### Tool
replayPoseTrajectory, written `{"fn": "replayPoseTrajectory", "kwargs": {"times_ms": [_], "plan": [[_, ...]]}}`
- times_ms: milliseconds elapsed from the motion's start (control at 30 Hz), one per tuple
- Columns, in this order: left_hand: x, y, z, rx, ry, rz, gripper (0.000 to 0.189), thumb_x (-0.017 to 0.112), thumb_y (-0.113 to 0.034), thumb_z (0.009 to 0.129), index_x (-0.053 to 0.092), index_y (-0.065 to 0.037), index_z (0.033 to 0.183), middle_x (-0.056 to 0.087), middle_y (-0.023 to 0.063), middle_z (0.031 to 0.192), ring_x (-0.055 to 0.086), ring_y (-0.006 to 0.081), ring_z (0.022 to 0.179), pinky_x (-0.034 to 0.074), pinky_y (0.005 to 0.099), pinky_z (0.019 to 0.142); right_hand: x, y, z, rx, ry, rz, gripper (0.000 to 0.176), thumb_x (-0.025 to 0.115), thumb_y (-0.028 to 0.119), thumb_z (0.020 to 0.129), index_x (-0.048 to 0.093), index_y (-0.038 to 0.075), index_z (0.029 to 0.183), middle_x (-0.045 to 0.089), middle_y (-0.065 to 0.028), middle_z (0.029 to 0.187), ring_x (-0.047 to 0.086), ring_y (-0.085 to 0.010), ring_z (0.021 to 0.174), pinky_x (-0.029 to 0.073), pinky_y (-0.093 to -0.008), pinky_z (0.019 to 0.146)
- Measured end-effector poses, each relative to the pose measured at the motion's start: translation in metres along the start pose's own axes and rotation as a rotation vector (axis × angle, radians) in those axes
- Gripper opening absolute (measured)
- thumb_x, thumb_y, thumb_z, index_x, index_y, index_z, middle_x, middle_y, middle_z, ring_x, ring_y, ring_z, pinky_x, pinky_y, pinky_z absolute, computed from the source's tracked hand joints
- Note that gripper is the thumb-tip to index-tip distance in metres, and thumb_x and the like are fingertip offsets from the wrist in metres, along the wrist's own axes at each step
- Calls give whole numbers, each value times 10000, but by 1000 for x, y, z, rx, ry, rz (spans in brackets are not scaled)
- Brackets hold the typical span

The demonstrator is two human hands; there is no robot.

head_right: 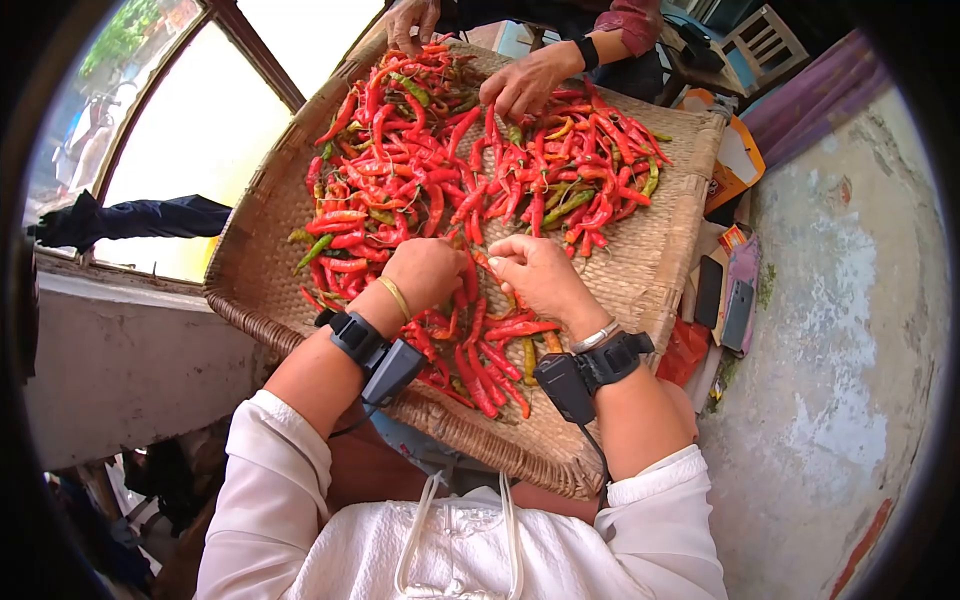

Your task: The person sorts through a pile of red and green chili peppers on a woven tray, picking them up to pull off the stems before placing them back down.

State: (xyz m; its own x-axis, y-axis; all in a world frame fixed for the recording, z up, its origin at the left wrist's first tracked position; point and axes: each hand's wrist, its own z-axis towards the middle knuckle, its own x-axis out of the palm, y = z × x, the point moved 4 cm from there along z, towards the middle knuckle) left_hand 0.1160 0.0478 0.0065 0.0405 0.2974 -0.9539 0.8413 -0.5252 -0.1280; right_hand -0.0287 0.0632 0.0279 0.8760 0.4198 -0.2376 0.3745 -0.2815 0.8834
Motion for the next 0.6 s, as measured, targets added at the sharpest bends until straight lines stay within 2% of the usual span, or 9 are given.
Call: {"fn": "replayPoseTrajectory", "kwargs": {"times_ms": [133, 200, 233, 300, 333, 400, 533, 600], "plan": [[-4, 4, 1, 13, -154, -222, 105, 575, -166, 718, 632, -97, 772, 618, 102, 764, 614, 247, 718, 488, 351, 618, 1, -3, 2, -15, 10, -34, 250, 512, 157, 844, 545, 12, 1045, 556, 11, 729, 524, -42, 608, 410, -174, 493], [-18, 6, -2, 99, -305, -704, 82, 588, -104, 701, 634, -73, 761, 612, 114, 733, 610, 239, 676, 479, 329, 606, -1, -4, 3, -56, -47, 8, 212, 512, 172, 846, 562, 23, 988, 550, 11, 687, 517, -43, 577, 408, -182, 480], [-25, 4, -5, 101, -302, -704, 82, 588, -104, 701, 634, -73, 761, 612, 114, 733, 610, 239, 676, 479, 329, 606, -2, -2, 3, -54, -49, 9, 212, 512, 172, 846, 562, 23, 988, 550, 11, 687, 517, -43, 577, 408, -182, 480], [-34, -1, -10, 133, -246, -910, 84, 608, -70, 684, 635, -57, 762, 610, 107, 698, 603, 219, 650, 473, 310, 602, -4, -1, 2, 65, 3, 36, 163, 519, 186, 847, 568, 36, 886, 548, 11, 660, 510, -40, 542, 401, -175, 464], [-33, -2, -10, 134, -243, -910, 84, 608, -70, 684, 635, -57, 762, 610, 107, 698, 603, 219, 650, 473, 310, 602, -4, -2, 1, 66, 2, 37, 163, 519, 186, 847, 568, 36, 886, 548, 11, 660, 510, -40, 542, 401, -175, 464], [-33, -10, -11, 340, -243, -978, 83, 627, -80, 683, 633, -50, 760, 609, 97, 689, 599, 193, 644, 473, 294, 617, -2, -4, 0, 63, 34, 301, 179, 560, 194, 825, 561, 22, 778, 534, 1, 614, 507, -53, 513, 367, -192, 398], [-25, -4, -8, 193, -133, -1038, 92, 608, -94, 700, 632, -54, 779, 610, 95, 711, 604, 221, 675, 477, 312, 635, -16, -5, 3, 44, 21, 167, 171, 553, 209, 835, 554, 49, 774, 539, 10, 610, 509, -33, 512, 358, -168, 394], [-22, 6, -3, 163, -302, -657, 108, 593, -116, 715, 632, -61, 799, 609, 89, 703, 602, 261, 715, 479, 346, 650, -36, -1, 2, -42, -185, 503, 174, 550, 230, 844, 544, 62, 797, 560, -1, 636, 529, -43, 520, 394, -168, 411]]}}
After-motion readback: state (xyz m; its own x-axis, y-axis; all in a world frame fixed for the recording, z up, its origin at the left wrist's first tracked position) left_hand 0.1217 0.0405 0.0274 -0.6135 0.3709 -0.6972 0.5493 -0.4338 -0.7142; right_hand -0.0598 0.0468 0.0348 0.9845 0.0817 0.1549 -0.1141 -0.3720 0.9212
